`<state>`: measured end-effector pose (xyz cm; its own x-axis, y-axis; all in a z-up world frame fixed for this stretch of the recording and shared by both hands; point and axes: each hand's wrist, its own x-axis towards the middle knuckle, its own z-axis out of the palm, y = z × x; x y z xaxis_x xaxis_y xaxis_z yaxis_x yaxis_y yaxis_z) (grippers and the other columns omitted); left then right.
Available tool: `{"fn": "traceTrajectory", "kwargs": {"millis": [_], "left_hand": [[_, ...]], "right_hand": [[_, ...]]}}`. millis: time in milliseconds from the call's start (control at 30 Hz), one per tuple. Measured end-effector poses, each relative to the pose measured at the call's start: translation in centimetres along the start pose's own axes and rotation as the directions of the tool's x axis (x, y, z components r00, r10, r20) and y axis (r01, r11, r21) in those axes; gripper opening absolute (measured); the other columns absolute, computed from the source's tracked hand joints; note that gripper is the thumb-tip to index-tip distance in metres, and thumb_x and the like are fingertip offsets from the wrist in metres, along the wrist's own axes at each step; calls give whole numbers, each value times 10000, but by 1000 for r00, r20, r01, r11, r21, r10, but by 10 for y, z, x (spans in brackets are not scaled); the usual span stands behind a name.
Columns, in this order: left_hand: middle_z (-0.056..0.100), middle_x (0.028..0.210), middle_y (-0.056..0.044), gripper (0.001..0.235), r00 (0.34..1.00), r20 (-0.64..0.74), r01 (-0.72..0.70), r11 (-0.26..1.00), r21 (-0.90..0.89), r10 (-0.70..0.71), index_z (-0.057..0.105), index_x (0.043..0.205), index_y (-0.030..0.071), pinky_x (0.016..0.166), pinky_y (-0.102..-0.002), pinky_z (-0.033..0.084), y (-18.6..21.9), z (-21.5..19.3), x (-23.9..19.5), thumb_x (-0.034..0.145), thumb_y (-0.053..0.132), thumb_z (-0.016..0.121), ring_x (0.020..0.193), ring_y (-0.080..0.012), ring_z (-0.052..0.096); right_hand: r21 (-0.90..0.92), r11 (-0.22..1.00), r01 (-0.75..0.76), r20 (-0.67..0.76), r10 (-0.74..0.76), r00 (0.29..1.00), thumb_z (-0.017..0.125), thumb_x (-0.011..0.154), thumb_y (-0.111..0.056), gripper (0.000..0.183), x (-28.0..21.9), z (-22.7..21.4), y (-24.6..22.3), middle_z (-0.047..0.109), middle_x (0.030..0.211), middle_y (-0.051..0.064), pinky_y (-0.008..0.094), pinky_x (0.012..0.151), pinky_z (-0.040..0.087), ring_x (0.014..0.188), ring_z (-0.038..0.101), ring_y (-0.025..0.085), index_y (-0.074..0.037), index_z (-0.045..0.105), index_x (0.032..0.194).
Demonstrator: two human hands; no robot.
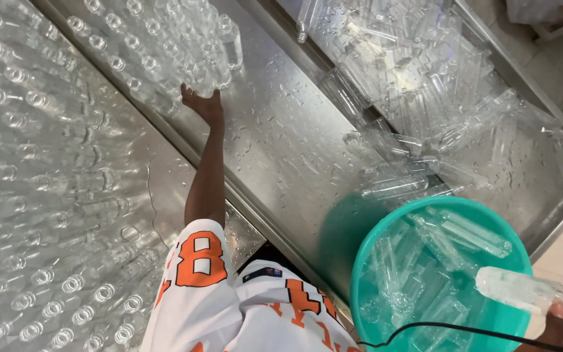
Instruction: Rinsing empty plastic bottles under a water tap and collecting them in a plastic basin in a production facility.
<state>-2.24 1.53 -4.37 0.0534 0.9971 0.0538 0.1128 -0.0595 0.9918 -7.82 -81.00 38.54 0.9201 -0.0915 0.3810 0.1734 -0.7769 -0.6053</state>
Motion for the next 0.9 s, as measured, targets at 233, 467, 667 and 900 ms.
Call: {"fn": "traceTrajectory", "kwargs": {"millis": [233, 467, 667, 900], "left_hand": [[349, 1608, -255, 1265, 997, 33, -68, 996, 64, 66, 174, 1735, 155, 1237, -618, 455, -8, 3, -2, 799, 38, 1017, 1522, -467, 470], [113, 1763, -290, 1142, 907, 419, -149, 968, 204, 51, 59, 1743, 26, 1342, -544, 177, 55, 7, -213, 1001, 98, 925, 1643, -489, 195], [368, 1740, -162, 980, -54, 912, -19, 913, -408, 406, 321, 1695, 89, 1366, -485, 268, 321, -76, -464, 951, 421, 866, 1638, -334, 322], [382, 1769, -168, 1125, -253, 884, 26, 916, -401, 394, 269, 1713, 100, 1288, -500, 424, 413, -89, -589, 870, 372, 962, 1641, -372, 388]], "right_hand": [[237, 956, 171, -164, -134, 977, 714, 1219, 318, 499, -39, 22, -62, 566, 1612, 482, 644, 1143, 586, 1482, 607, 594, 138, 462, 1610], [571, 819, 65, -259, 105, 960, 925, 976, 14, 946, -33, 31, -51, 614, 1542, 350, 483, 1055, 606, 1330, 659, 381, -116, 331, 1701], [575, 816, -55, -168, 184, 969, 927, 916, -15, 908, -33, 25, -90, 646, 1462, 203, 420, 1079, 626, 1316, 683, 338, -151, 397, 1640], [479, 878, -15, -109, 76, 991, 958, 942, -171, 887, -32, 7, -99, 689, 1474, 212, 379, 1049, 629, 1309, 743, 314, -179, 414, 1642]]}}
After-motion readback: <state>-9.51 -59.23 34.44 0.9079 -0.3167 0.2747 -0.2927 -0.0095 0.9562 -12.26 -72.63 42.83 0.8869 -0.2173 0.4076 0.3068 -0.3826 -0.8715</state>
